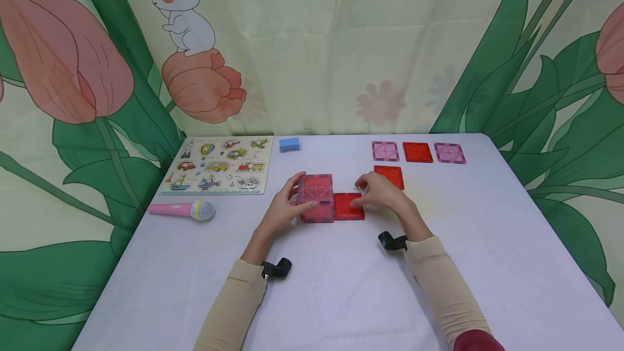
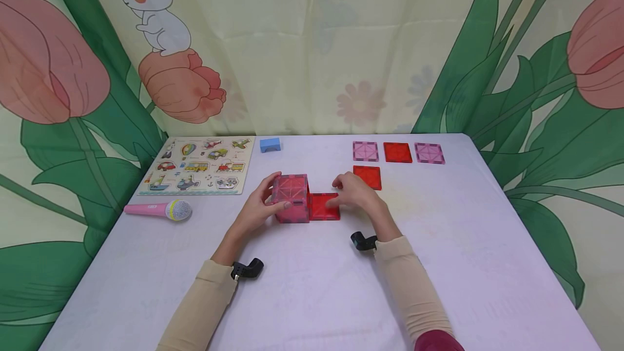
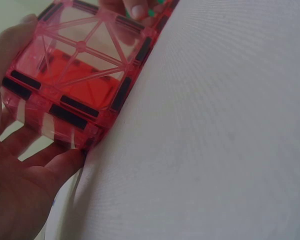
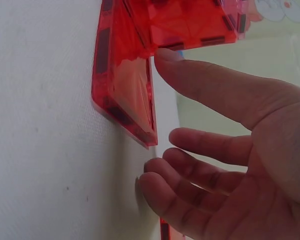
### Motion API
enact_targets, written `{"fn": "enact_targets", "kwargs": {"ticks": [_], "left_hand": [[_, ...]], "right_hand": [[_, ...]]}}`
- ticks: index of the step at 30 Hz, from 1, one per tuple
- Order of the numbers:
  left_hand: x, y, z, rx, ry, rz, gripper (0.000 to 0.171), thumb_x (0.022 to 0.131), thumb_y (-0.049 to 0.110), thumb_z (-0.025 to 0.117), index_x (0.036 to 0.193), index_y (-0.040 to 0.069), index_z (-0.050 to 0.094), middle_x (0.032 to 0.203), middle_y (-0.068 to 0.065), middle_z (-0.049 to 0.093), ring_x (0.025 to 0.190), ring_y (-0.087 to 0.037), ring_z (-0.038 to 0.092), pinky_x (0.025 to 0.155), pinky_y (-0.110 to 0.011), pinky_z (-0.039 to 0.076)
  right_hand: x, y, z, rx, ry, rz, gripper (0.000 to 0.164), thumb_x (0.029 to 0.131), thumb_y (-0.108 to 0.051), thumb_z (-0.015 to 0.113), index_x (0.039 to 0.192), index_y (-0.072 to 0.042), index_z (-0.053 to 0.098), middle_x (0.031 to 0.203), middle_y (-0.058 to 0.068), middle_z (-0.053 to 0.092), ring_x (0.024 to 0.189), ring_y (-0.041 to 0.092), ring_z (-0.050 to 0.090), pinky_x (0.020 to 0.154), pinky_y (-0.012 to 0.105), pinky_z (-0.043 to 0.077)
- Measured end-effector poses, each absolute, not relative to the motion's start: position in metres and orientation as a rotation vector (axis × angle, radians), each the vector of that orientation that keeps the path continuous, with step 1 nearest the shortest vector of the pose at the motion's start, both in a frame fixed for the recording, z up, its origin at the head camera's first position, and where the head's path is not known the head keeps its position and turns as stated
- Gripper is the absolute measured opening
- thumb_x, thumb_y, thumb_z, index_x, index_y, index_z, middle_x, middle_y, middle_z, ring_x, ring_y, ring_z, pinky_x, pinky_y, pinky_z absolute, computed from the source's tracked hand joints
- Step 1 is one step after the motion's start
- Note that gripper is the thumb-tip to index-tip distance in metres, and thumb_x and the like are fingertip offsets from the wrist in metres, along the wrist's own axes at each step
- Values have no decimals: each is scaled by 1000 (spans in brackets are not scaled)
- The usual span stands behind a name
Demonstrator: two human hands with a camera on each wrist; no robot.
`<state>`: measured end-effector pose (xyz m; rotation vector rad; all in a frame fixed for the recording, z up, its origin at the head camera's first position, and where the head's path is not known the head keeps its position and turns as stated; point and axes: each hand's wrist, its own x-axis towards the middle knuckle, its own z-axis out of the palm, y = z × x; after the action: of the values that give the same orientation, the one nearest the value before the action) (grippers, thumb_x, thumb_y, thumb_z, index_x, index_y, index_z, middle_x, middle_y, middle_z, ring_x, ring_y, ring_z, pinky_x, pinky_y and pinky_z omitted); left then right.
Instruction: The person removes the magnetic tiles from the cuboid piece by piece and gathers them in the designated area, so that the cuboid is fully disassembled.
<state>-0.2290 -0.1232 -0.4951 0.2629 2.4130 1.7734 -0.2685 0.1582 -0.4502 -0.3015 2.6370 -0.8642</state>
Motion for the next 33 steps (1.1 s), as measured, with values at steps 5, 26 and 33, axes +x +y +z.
{"fn": "enact_targets", "kwargs": {"ticks": [5,26,33], "left_hand": [[-228,-123,-495,264,2410,1778,89,82,38,82,156,31,33,152,-1,44,143,-32,43,113,-50,44],[-227,-123,-491,239,2419,1761,88,81,40,83,154,35,35,153,-1,44,144,-30,41,115,-50,41],[-226,-123,-491,224,2430,1751,83,81,40,83,150,44,36,153,0,44,145,-29,40,115,-52,41]], "right_hand": [[-267,157,-451,-340,2605,-826,63,77,-30,86,128,-4,61,120,14,61,103,26,56,79,33,57],[-262,155,-451,-453,2553,-740,68,73,-23,89,131,-8,57,124,12,53,115,26,52,84,36,60],[-262,154,-451,-448,2542,-745,70,73,-22,89,133,-8,56,126,13,50,122,29,49,85,39,61]]}}
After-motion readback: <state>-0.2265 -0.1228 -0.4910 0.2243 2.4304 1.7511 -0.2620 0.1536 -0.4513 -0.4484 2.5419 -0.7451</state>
